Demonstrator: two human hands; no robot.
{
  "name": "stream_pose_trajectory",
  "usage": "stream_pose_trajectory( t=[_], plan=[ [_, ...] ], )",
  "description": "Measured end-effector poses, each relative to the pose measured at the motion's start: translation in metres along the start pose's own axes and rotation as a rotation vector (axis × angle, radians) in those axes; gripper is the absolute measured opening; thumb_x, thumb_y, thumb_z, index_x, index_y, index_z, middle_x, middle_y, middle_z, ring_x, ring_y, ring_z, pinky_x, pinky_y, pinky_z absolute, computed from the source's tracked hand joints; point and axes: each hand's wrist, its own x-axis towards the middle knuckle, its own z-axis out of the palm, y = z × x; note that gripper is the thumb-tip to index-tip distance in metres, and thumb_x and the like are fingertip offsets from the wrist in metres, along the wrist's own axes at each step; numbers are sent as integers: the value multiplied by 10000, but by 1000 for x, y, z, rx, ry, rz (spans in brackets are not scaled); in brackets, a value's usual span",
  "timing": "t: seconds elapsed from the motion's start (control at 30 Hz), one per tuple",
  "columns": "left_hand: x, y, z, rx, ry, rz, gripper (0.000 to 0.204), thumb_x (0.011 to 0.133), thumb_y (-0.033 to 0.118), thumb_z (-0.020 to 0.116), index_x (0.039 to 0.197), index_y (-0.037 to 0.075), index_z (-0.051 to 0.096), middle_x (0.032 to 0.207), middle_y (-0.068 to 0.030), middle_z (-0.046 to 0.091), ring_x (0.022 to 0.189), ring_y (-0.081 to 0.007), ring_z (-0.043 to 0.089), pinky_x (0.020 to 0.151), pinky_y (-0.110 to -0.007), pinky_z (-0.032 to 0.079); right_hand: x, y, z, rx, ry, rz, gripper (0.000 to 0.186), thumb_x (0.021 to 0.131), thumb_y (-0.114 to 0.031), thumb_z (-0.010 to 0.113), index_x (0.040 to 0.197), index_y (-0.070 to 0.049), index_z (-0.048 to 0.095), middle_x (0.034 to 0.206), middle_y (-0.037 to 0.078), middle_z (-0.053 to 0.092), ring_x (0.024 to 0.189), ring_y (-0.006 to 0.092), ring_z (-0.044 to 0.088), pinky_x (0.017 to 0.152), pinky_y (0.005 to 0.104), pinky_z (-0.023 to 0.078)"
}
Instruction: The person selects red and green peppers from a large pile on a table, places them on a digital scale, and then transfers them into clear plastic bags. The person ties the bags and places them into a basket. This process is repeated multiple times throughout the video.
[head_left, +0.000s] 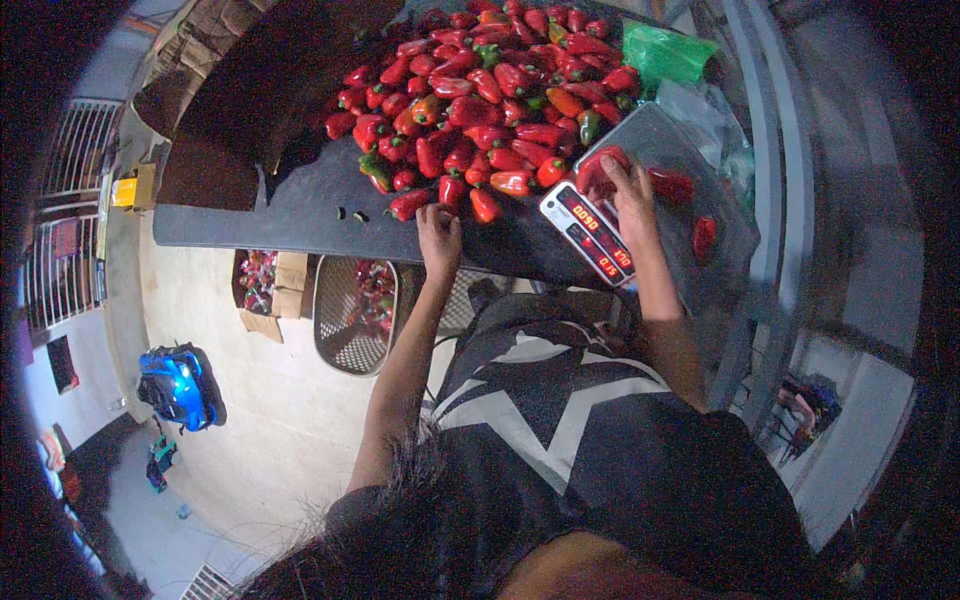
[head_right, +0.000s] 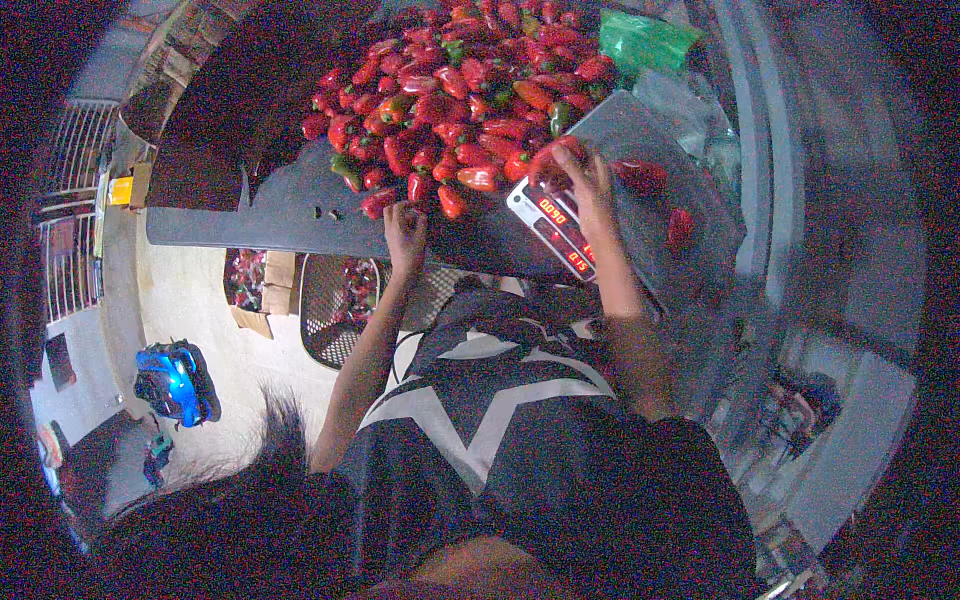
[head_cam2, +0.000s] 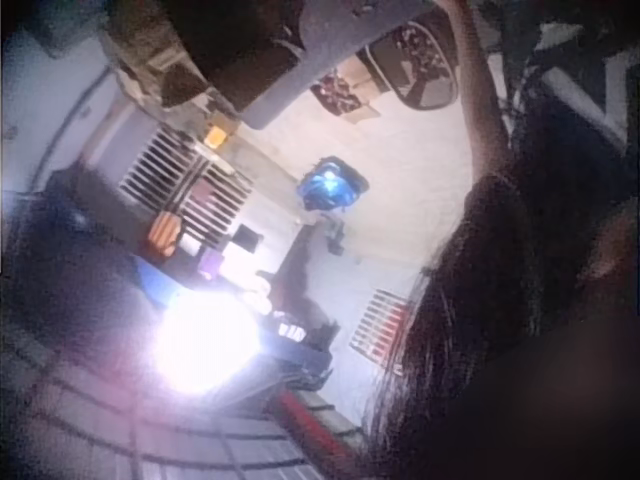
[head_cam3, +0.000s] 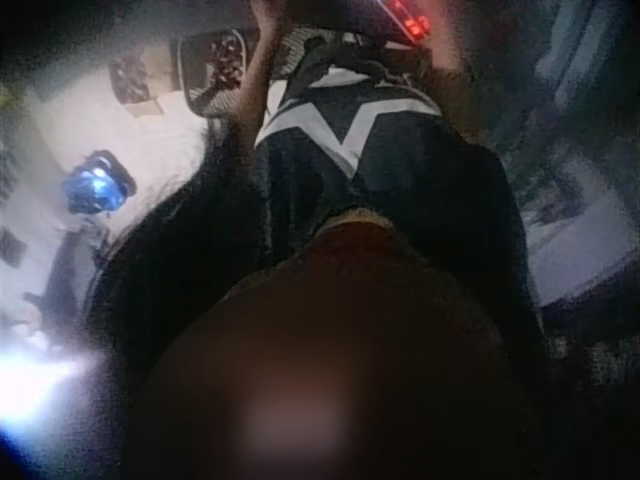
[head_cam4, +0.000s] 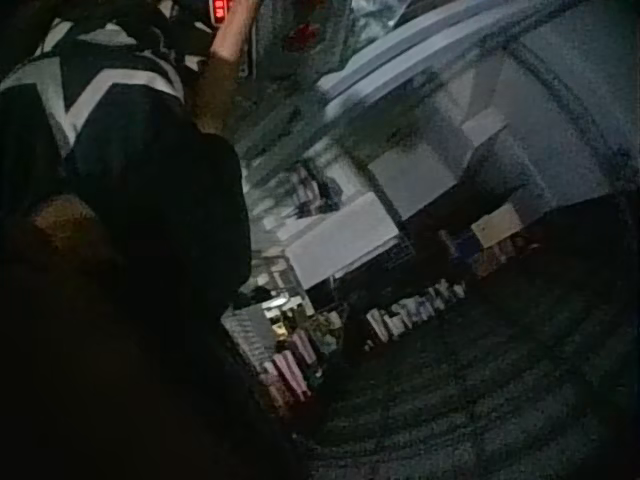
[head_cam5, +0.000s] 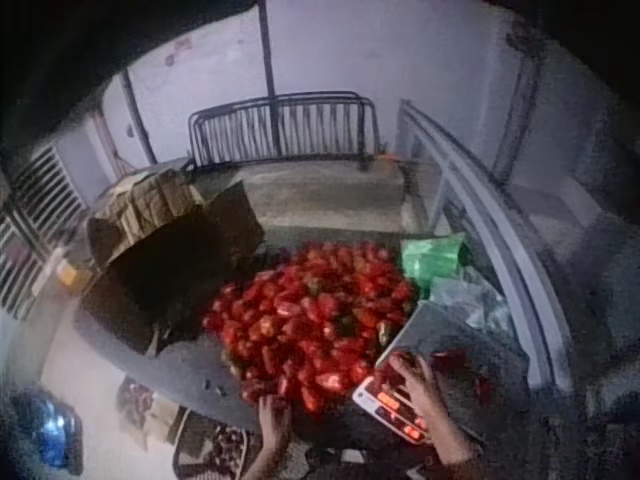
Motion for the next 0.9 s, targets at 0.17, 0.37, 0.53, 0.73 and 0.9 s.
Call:
stream_pose_trajectory(
  t=[0.17, 0.37, 0.53, 0.73, 0.9],
  plan=[
    [7, 17, 3, 49, 39, 2, 264, 789, 57, 582, 1042, 43, 506, 996, -173, 493, 941, -386, 504, 806, -455, 426, -4, -24, -47, -213, -21, -89, 311, 805, -206, 687, 1041, -62, 544, 858, 22, 592, 678, 97, 554, 612, 235, 451],
    [23, 32, 19, 125, 38, 235, 319, 809, 88, 574, 1122, 60, 519, 1075, -192, 504, 1008, -399, 504, 831, -442, 429, -13, -45, -97, -231, 124, -221, 406, 776, -162, 709, 1118, -50, 520, 964, 63, 580, 801, 129, 587, 697, 245, 502],
    [40, 40, 41, 154, -33, 273, 360, 763, 71, 609, 1112, 50, 524, 1082, -195, 508, 1018, -391, 495, 855, -438, 418, -24, -63, -152, -242, 353, -285, 389, 840, -178, 650, 1157, 3, 515, 998, 102, 606, 857, 166, 621, 770, 279, 504],
    [34, 46, 40, 117, -52, 277, 342, 755, 63, 618, 1087, 70, 537, 1062, -174, 508, 1014, -370, 497, 851, -434, 423, -18, -52, -163, -804, 487, -409, 419, 762, -135, 701, 1140, -55, 542, 1082, 124, 588, 994, 247, 578, 803, 342, 487],
    [25, 40, 23, 102, -54, 212, 295, 760, 64, 618, 1047, 67, 547, 1050, -159, 515, 995, -358, 509, 836, -433, 430, -33, -23, -140, -1106, 567, -472, 470, 728, -114, 713, 1160, -89, 527, 1155, 194, 504, 1066, 381, 506, 890, 426, 432]
  ],
)
